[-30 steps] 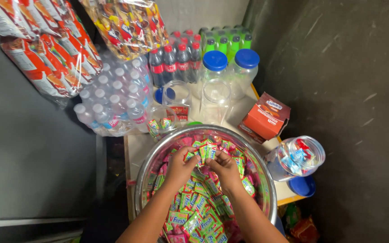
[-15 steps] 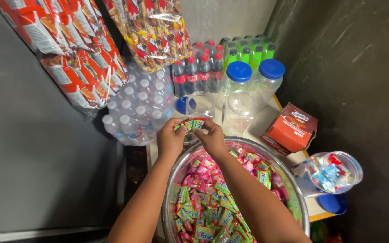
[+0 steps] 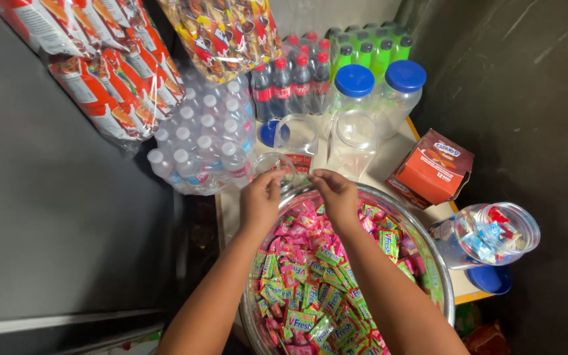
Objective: Sorting and organizing small candy packets in a large metal bowl.
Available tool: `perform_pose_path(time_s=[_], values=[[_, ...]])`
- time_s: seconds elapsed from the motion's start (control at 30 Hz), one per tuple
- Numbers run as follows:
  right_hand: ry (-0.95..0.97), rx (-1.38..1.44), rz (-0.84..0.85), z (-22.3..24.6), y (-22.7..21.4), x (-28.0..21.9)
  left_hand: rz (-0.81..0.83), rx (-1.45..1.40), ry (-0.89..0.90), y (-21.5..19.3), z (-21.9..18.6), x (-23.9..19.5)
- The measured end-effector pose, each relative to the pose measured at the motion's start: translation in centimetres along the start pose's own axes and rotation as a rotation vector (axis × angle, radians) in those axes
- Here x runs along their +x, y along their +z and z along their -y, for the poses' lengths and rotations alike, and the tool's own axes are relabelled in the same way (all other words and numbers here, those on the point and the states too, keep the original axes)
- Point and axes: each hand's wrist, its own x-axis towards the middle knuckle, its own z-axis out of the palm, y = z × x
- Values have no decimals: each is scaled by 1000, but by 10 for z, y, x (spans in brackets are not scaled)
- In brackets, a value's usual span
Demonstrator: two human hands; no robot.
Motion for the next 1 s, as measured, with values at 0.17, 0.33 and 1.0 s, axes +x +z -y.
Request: perform_pose_path(time_s=[0.17,0.33,1.0], values=[[-14,172,-41,-8,-59,-43,166,58,18,31,-18,-37],[91,123,-90,-29,-112,-86,306,337,51,81,7,-69],[-228,-808,-244,-29,-127,-116,341,517,-479,171,-7,-68]])
